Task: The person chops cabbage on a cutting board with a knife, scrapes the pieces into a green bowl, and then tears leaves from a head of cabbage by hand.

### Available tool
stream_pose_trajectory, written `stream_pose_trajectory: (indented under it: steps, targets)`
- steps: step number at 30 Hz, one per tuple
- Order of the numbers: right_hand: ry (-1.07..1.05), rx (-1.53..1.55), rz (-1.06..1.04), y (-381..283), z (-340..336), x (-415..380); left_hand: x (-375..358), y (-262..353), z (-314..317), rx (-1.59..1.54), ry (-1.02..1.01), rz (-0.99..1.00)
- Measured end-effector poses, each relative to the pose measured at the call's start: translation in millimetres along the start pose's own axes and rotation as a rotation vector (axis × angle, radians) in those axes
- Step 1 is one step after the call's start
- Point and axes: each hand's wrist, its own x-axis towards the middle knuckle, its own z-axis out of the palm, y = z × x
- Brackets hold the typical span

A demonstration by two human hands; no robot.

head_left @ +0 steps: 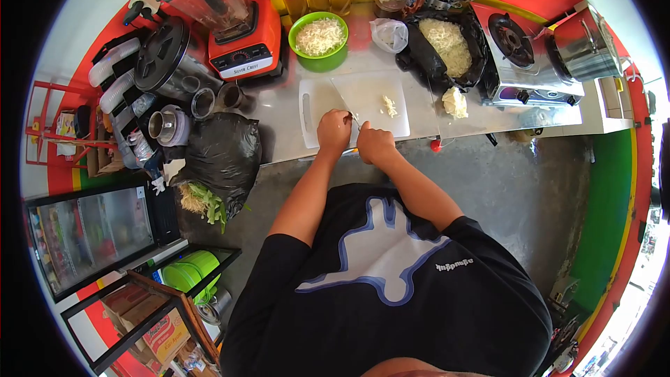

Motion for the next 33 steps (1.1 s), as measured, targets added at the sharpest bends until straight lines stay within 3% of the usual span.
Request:
stream_pose_trajectory:
  steps: [6, 11, 14, 26, 33]
  targets:
    - [0.051, 0.054, -0.002, -1, -3, 8, -2, 0, -4, -0.026, 0.037, 0.019]
    - [0.019, 0.043, 0.003, -3, 0, 4, 6, 7, -14, -0.116, -0.113, -0.228]
    - [0.036, 0.066, 0.017, -2, 6, 13, 10, 2, -12, -0.165, -0.121, -0.263]
    - [0.026, 0.064, -0.020, -1, 1, 13, 3, 6, -11, -0.025, -0.055, -0.152]
    - [0.010, 0.034, -0.028, -1, 0, 6, 2, 4, -9, -0.081, -0.058, -0.196]
